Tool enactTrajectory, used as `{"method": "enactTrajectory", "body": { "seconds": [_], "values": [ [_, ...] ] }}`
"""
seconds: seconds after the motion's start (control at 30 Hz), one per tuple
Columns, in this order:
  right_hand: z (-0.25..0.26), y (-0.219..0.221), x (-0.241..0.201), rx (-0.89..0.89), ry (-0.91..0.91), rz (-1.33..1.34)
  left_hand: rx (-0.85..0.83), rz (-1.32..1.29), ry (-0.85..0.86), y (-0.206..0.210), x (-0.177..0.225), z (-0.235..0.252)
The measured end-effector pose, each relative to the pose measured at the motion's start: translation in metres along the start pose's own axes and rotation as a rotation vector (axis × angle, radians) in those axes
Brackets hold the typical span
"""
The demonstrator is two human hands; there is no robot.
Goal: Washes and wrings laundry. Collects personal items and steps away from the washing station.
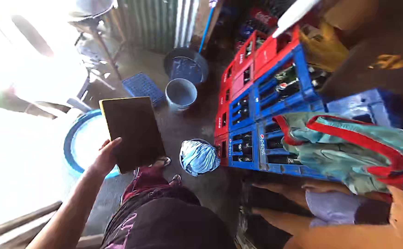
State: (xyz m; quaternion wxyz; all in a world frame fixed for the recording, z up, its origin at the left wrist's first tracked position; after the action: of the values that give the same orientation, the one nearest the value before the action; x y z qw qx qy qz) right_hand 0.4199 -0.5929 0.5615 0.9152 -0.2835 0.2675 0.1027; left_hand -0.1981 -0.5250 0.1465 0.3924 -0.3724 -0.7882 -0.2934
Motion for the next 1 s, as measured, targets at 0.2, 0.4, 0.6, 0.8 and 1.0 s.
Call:
{"method": "enactTrajectory", "body": {
  "seconds": [0.2, 0.4, 0.6, 0.8, 1.0],
  "values": [
    [0.024, 0.150, -0.020, -0.329, -0.160, 0.196, 0.424, -0.104, 0.138, -0.144, -0.016, -0.065],
    [0.033, 0.253, -0.064, -0.447, -0.267, 0.193, 0.609, -0.274, 0.259, -0.210, -0.015, -0.100],
    [0.053, 0.310, -0.107, -0.377, -0.309, 0.324, 0.605, -0.380, 0.323, -0.214, 0.017, -0.074],
    [0.071, 0.347, -0.129, -0.356, -0.281, 0.361, 0.548, -0.420, 0.328, -0.195, 0.055, -0.016],
    [0.106, 0.409, -0.134, -0.426, -0.265, 0.293, 0.604, -0.496, 0.355, -0.167, 0.078, 0.049]
  ]
}}
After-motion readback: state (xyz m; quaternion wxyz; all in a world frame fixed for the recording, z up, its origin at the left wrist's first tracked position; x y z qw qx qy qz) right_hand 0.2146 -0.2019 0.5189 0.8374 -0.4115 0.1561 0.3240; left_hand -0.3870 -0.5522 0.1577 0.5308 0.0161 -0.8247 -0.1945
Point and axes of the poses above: each hand's wrist, its own z-axis towards the middle knuckle, its own y-axis out of the palm, x = y × z, the point moved 10 cm from there along z, towards the middle knuckle, and after that the axes turned 15 degrees about x, right-handed, at the moved point
